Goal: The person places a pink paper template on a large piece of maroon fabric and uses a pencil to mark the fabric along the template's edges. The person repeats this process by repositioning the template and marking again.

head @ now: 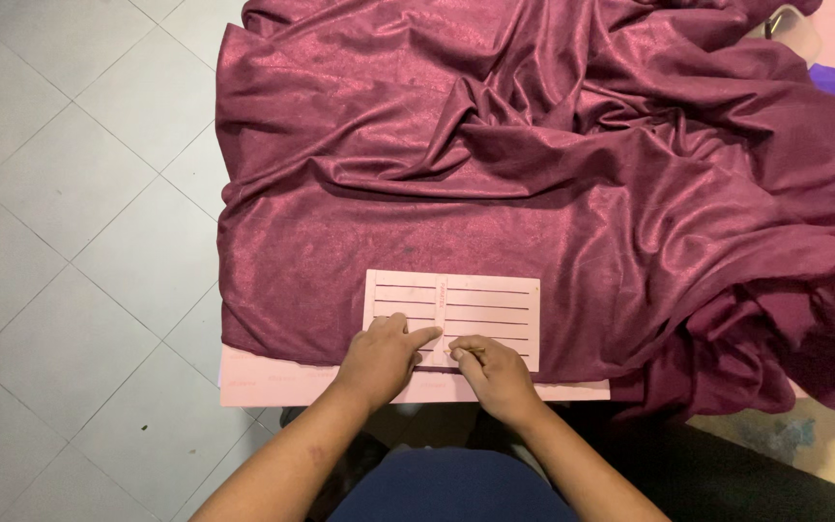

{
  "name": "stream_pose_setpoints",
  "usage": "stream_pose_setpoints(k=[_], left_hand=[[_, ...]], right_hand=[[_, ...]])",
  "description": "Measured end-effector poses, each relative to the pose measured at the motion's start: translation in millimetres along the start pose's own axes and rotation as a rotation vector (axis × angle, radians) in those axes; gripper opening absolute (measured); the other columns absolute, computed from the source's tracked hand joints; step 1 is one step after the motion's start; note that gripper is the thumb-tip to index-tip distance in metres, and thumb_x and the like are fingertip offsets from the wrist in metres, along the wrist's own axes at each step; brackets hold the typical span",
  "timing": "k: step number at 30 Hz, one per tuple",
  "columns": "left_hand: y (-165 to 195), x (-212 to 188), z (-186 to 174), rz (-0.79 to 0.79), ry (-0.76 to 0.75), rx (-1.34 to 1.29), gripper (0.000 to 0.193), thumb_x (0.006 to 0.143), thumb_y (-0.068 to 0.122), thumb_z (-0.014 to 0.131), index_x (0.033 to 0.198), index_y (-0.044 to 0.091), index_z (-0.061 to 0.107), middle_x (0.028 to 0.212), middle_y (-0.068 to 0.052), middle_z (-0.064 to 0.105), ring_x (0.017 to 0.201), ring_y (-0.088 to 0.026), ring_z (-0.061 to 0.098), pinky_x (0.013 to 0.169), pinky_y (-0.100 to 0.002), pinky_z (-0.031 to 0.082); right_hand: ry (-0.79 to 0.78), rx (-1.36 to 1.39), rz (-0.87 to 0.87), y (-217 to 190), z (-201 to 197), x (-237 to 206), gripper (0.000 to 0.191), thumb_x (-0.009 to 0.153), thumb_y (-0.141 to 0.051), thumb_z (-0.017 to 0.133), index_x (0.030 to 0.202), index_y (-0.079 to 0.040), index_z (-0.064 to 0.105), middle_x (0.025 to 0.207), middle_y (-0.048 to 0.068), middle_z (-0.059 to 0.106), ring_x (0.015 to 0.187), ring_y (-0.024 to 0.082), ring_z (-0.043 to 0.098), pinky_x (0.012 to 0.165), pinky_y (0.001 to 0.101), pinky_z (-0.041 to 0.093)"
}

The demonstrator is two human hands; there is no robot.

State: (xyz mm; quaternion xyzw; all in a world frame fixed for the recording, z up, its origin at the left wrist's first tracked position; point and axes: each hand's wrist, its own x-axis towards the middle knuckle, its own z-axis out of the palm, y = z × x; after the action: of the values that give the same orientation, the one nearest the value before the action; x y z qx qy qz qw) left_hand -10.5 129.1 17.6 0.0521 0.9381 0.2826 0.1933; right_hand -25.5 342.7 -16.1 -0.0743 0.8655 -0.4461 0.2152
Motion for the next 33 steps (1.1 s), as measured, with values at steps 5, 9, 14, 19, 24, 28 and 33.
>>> stream_pose_setpoints(k=[5, 9, 14, 19, 24, 28, 33], left_hand=[[-1, 1, 1, 0.028, 0.027, -0.011, 0.040, 0.090, 0.023, 0.068, 0.128, 0.031, 0.068, 0.101, -0.007, 0.061, 0.099, -0.030, 0.061, 0.084, -0.046, 0.052], [-2, 2, 2, 0.031, 0.014, -0.006, 0.040, 0.090, 0.023, 0.068, 0.129, 0.032, 0.068, 0.099, -0.007, 0.061, 0.098, -0.030, 0.060, 0.083, -0.045, 0.052], [-2, 3, 3, 0.030, 0.012, -0.007, 0.040, 0.089, 0.023, 0.068, 0.128, 0.032, 0.068, 0.098, -0.007, 0.060, 0.097, -0.030, 0.061, 0.083, -0.045, 0.053], [-3, 2, 3, 0.052, 0.031, 0.008, 0.042, 0.088, 0.020, 0.068, 0.129, 0.031, 0.067, 0.098, -0.007, 0.060, 0.097, -0.030, 0.061, 0.082, -0.046, 0.053], [-2, 2, 2, 0.048, 0.016, 0.006, 0.042, 0.089, 0.021, 0.069, 0.130, 0.031, 0.067, 0.098, -0.007, 0.060, 0.097, -0.031, 0.060, 0.082, -0.046, 0.052], [1, 1, 0, 0.021, -0.004, -0.009, 0.040, 0.090, 0.023, 0.069, 0.129, 0.032, 0.067, 0.096, -0.006, 0.060, 0.095, -0.028, 0.060, 0.082, -0.045, 0.052], [2, -9, 4, 0.041, 0.181, 0.039, 0.043, 0.085, 0.022, 0.073, 0.127, 0.023, 0.068, 0.103, -0.009, 0.057, 0.103, -0.031, 0.057, 0.084, -0.046, 0.049]], right_hand=[[0.079, -0.265, -0.150, 5, -16, -9, 0.018, 0.090, -0.020, 0.067, 0.099, -0.008, 0.077, 0.093, 0.011, 0.078, 0.087, 0.030, 0.073, 0.077, 0.0397, 0.057], [0.254, -0.498, -0.060, 19, -57, -24, 0.016, 0.087, -0.021, 0.068, 0.094, -0.010, 0.077, 0.093, 0.012, 0.077, 0.088, 0.033, 0.071, 0.080, 0.0442, 0.056], [0.223, -0.420, -0.154, 17, -51, -19, 0.016, 0.085, -0.020, 0.069, 0.093, -0.008, 0.076, 0.092, 0.012, 0.076, 0.088, 0.034, 0.071, 0.080, 0.0441, 0.055], [0.055, -0.280, -0.348, -1, 0, -11, 0.018, 0.085, -0.016, 0.066, 0.099, -0.007, 0.074, 0.094, 0.012, 0.076, 0.089, 0.034, 0.071, 0.081, 0.0444, 0.053], [0.209, -0.277, -0.065, 16, -30, -16, 0.018, 0.087, -0.020, 0.067, 0.095, -0.007, 0.076, 0.094, 0.013, 0.077, 0.087, 0.032, 0.074, 0.079, 0.0411, 0.058], [0.270, -0.341, -0.027, 44, -74, -25, 0.021, 0.091, -0.020, 0.064, 0.099, -0.004, 0.076, 0.097, 0.013, 0.077, 0.089, 0.029, 0.074, 0.078, 0.0387, 0.057], [0.314, 0.229, 0.228, 69, -75, -26, 0.027, 0.099, -0.020, 0.056, 0.100, 0.001, 0.073, 0.085, 0.010, 0.074, 0.076, 0.019, 0.070, 0.069, 0.0314, 0.056]])
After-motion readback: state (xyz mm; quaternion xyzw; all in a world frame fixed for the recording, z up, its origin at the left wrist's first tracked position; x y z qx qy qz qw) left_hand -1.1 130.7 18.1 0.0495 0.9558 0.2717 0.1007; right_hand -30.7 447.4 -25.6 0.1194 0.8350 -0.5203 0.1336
